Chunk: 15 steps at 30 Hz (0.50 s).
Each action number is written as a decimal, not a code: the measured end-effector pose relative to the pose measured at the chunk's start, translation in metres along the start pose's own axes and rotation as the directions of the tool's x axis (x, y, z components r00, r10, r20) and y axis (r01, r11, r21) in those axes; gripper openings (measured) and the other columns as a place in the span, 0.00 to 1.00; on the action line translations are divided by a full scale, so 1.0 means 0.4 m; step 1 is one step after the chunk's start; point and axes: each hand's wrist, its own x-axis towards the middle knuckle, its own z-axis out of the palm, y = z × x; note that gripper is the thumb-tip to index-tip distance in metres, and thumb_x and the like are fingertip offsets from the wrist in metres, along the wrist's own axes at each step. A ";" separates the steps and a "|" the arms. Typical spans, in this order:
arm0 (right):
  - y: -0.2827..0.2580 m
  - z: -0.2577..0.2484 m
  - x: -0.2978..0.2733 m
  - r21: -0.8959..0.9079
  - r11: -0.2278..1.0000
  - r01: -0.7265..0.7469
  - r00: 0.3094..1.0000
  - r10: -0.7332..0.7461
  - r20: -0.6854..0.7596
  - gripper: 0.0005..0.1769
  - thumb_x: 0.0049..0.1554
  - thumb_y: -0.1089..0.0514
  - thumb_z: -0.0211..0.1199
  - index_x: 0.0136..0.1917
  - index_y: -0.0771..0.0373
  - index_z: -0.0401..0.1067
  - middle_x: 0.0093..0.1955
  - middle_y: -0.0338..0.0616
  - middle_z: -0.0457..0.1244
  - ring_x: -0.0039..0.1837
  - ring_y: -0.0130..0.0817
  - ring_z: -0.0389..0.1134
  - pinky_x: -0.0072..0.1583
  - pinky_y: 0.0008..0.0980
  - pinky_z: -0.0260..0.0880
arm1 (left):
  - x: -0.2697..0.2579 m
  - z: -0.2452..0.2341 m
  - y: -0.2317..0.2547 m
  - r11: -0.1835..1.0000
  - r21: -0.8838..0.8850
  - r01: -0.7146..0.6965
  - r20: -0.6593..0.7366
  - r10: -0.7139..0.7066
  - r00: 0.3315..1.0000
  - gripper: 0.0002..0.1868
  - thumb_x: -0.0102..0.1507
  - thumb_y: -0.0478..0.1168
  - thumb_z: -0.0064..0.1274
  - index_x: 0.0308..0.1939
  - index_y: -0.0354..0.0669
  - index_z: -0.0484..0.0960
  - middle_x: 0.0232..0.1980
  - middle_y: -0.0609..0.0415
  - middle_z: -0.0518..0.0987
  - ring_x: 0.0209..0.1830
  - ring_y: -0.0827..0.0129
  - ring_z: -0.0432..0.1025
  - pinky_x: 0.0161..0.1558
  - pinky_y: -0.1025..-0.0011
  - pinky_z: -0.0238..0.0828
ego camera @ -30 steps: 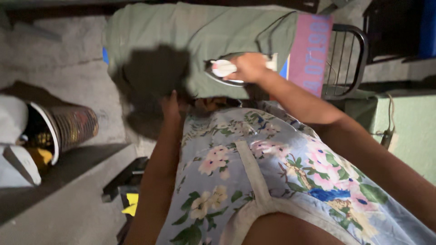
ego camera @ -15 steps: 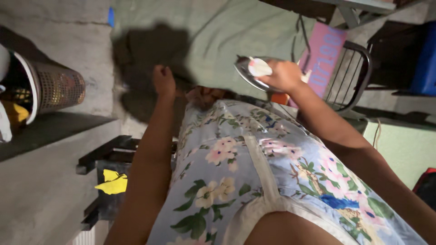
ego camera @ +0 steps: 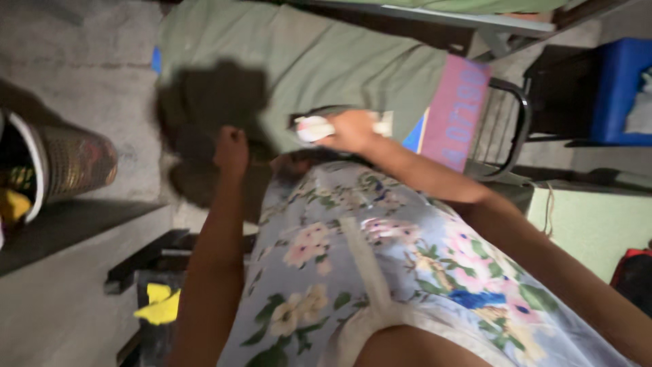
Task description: The person irons a green shirt on an ironing board, moving the iron over the fabric and folding the garment.
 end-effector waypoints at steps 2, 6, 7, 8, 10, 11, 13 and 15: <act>-0.062 0.029 0.051 0.002 1.000 -0.029 0.994 0.029 0.108 0.34 0.47 0.24 0.68 0.50 0.53 0.79 0.35 0.51 0.69 0.38 0.53 0.73 0.39 0.54 0.70 | 0.007 0.004 -0.018 0.999 -0.009 -0.048 0.015 0.048 0.999 0.16 0.68 0.52 0.50 0.51 0.47 0.78 0.53 0.43 0.80 0.55 0.44 0.73 0.52 0.48 0.69; -0.113 0.021 0.063 0.083 0.991 -0.108 0.974 0.089 0.208 0.31 0.48 0.27 0.68 0.51 0.52 0.78 0.39 0.50 0.71 0.42 0.53 0.73 0.43 0.53 0.71 | 0.020 -0.007 -0.035 0.999 0.043 -0.027 0.043 0.025 0.999 0.18 0.69 0.52 0.50 0.56 0.47 0.79 0.57 0.41 0.78 0.58 0.42 0.71 0.55 0.46 0.68; -0.110 0.013 0.058 0.117 0.986 -0.117 0.971 0.088 0.224 0.29 0.48 0.29 0.68 0.52 0.51 0.79 0.40 0.50 0.71 0.43 0.52 0.74 0.44 0.52 0.72 | 0.019 -0.011 -0.026 0.998 0.040 -0.049 0.053 0.047 0.997 0.18 0.69 0.52 0.50 0.56 0.47 0.79 0.57 0.41 0.78 0.58 0.42 0.71 0.55 0.46 0.68; -0.100 0.005 0.045 0.115 0.985 -0.129 0.971 0.102 0.217 0.29 0.48 0.29 0.68 0.52 0.51 0.79 0.40 0.50 0.71 0.43 0.52 0.74 0.44 0.52 0.72 | 0.012 -0.018 -0.016 0.997 0.075 -0.015 0.034 0.013 0.999 0.18 0.68 0.52 0.51 0.55 0.47 0.79 0.57 0.42 0.78 0.58 0.43 0.72 0.54 0.45 0.68; -0.063 -0.015 0.001 0.074 0.971 -0.227 0.960 0.211 0.182 0.33 0.46 0.28 0.69 0.53 0.53 0.78 0.42 0.51 0.71 0.45 0.53 0.73 0.44 0.54 0.71 | 0.014 -0.036 0.018 0.994 0.109 0.011 0.016 -0.013 1.000 0.17 0.67 0.52 0.51 0.53 0.47 0.80 0.56 0.42 0.78 0.57 0.44 0.72 0.53 0.45 0.68; -0.037 -0.026 -0.029 0.093 0.951 -0.295 0.950 0.281 0.135 0.31 0.46 0.29 0.69 0.52 0.52 0.78 0.42 0.50 0.71 0.45 0.53 0.73 0.45 0.53 0.71 | 0.015 -0.050 0.038 0.990 0.138 0.018 0.015 -0.021 1.000 0.16 0.68 0.51 0.52 0.52 0.46 0.80 0.54 0.42 0.78 0.55 0.43 0.72 0.52 0.44 0.69; 0.015 -0.054 -0.097 0.115 0.897 -0.427 0.904 0.426 0.034 0.30 0.46 0.28 0.70 0.50 0.51 0.79 0.43 0.49 0.72 0.45 0.53 0.73 0.47 0.51 0.72 | 0.010 -0.084 0.080 0.986 0.168 0.018 0.015 -0.021 1.000 0.15 0.68 0.50 0.52 0.51 0.46 0.80 0.53 0.42 0.78 0.53 0.43 0.73 0.51 0.43 0.69; 0.064 -0.086 -0.153 0.126 0.815 -0.566 0.821 0.571 -0.006 0.33 0.47 0.27 0.70 0.51 0.53 0.78 0.44 0.51 0.71 0.45 0.54 0.73 0.46 0.52 0.72 | 0.000 -0.103 0.132 0.940 0.211 -0.270 -0.183 0.309 0.933 0.13 0.61 0.41 0.55 0.48 0.43 0.80 0.47 0.40 0.79 0.50 0.43 0.73 0.45 0.44 0.69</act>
